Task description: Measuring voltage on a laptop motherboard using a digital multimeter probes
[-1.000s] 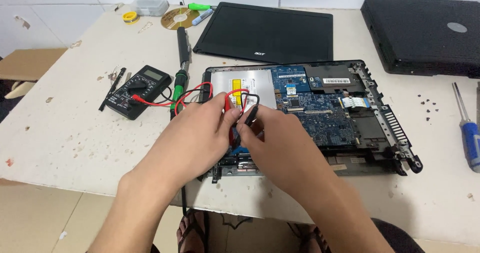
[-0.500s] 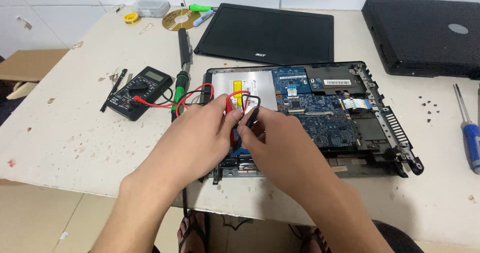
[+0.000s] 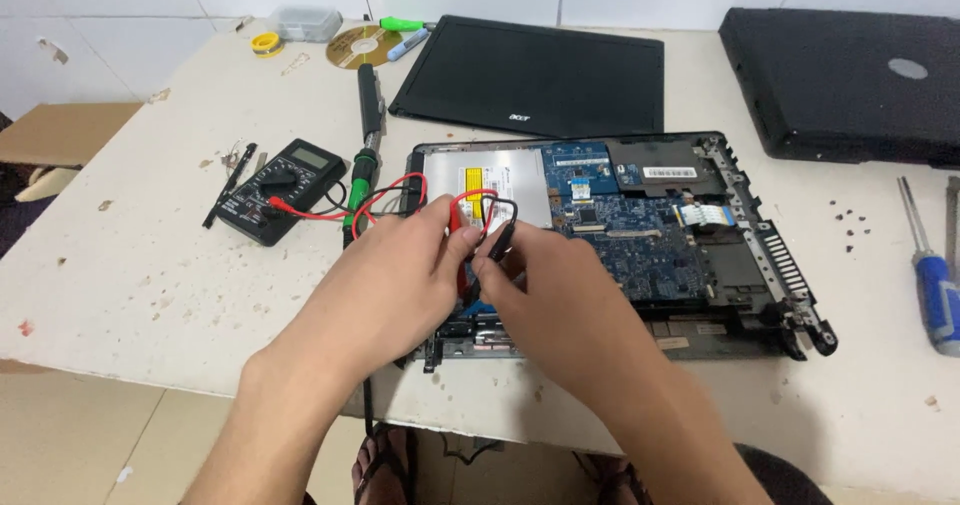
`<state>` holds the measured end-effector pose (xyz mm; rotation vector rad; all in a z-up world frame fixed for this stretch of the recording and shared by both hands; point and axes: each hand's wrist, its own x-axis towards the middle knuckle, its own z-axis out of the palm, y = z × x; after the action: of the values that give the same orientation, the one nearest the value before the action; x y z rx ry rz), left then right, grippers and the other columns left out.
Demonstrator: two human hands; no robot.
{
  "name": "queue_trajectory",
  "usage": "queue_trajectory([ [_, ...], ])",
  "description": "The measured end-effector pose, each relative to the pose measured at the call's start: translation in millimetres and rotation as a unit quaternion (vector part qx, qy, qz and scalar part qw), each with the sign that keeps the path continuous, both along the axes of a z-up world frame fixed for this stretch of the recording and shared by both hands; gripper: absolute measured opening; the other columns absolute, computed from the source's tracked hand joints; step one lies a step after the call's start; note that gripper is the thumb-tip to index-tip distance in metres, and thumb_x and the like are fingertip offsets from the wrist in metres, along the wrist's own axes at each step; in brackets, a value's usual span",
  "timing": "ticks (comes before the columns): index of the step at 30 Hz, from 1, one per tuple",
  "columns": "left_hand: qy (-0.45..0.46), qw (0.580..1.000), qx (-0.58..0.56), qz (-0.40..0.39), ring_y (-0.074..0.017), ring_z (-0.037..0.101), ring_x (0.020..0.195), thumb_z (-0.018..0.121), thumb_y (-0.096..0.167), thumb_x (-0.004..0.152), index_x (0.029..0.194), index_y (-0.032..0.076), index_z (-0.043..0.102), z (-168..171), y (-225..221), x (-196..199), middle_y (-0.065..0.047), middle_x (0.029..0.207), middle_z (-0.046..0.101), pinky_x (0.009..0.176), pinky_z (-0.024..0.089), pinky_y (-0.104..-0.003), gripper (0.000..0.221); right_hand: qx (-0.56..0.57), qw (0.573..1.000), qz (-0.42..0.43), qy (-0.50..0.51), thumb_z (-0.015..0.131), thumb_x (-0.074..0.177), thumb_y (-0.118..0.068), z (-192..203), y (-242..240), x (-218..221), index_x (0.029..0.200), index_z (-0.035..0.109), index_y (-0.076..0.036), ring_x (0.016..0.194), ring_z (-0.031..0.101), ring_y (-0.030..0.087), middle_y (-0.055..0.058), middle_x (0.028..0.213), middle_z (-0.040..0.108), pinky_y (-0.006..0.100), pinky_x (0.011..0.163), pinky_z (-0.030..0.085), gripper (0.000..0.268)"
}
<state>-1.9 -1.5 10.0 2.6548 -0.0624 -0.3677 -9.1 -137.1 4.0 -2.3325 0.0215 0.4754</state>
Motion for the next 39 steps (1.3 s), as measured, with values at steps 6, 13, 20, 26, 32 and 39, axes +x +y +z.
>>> queue_trajectory([
  [6, -0.033, 0.999, 0.007, -0.019, -0.0511, 0.06, 0.088, 0.04, 0.033, 0.102, 0.108, 0.01, 0.057, -11, 4, 5, -0.024, 0.092, 0.068, 0.074, 0.045, -0.058, 0.029, -0.011, 1.0, 0.004, 0.028, 0.052, 0.103, -0.03, 1, -1, 3, 0.079, 0.055, -0.011, 0.06, 0.046, 0.016, 0.003, 0.07, 0.057, 0.032, 0.059, 0.033, 0.031],
  [13, -0.02, 1.0, 0.013, -0.001, -0.048, 0.06, 0.083, 0.04, 0.034, 0.103, 0.101, 0.013, 0.055, -12, 3, 5, -0.02, 0.086, 0.068, 0.071, 0.046, -0.053, 0.026, 0.018, 1.0, 0.019, 0.012, 0.053, 0.104, -0.03, -9, -7, 5, 0.078, 0.052, -0.012, 0.055, 0.042, 0.014, 0.003, 0.065, 0.053, 0.033, 0.056, 0.032, 0.032],
  [20, -0.001, 1.0, 0.023, -0.006, -0.0469, 0.062, 0.089, 0.039, 0.038, 0.103, 0.109, 0.014, 0.055, -9, 4, 8, -0.02, 0.093, 0.069, 0.075, 0.047, -0.055, 0.029, 0.029, 0.998, 0.046, 0.016, 0.052, 0.104, -0.032, -10, -10, 10, 0.085, 0.057, -0.014, 0.059, 0.046, 0.012, 0.0, 0.069, 0.056, 0.029, 0.06, 0.035, 0.026],
  [26, -0.005, 1.0, 0.023, -0.008, -0.0431, 0.064, 0.088, 0.04, 0.039, 0.102, 0.112, 0.017, 0.055, -17, 4, 14, -0.017, 0.091, 0.071, 0.073, 0.048, -0.052, 0.029, 0.044, 0.997, 0.003, 0.059, 0.053, 0.101, -0.038, -20, -7, 19, 0.094, 0.062, -0.017, 0.07, 0.059, 0.01, -0.002, 0.082, 0.068, 0.026, 0.067, 0.042, 0.024],
  [32, 0.006, 0.999, 0.036, 0.037, -0.0404, 0.063, 0.093, 0.04, 0.049, 0.101, 0.117, 0.023, 0.054, -21, 1, 25, -0.017, 0.096, 0.069, 0.08, 0.049, -0.05, 0.034, 0.149, 0.98, -0.073, 0.105, 0.056, 0.1, -0.034, -18, -20, 30, 0.104, 0.066, -0.014, 0.073, 0.068, 0.011, 0.001, 0.085, 0.075, 0.022, 0.072, 0.054, 0.023],
  [39, -0.084, 0.974, -0.105, 0.184, -0.0302, 0.069, 0.097, 0.042, 0.047, 0.093, 0.108, 0.026, 0.067, -49, 1, 38, -0.006, 0.096, 0.077, 0.082, 0.047, -0.04, 0.036, 0.134, 0.972, -0.128, 0.147, 0.054, 0.102, -0.033, -3, -54, 45, 0.113, 0.071, -0.019, 0.056, 0.054, 0.01, 0.001, 0.072, 0.069, 0.022, 0.06, 0.046, 0.025],
])
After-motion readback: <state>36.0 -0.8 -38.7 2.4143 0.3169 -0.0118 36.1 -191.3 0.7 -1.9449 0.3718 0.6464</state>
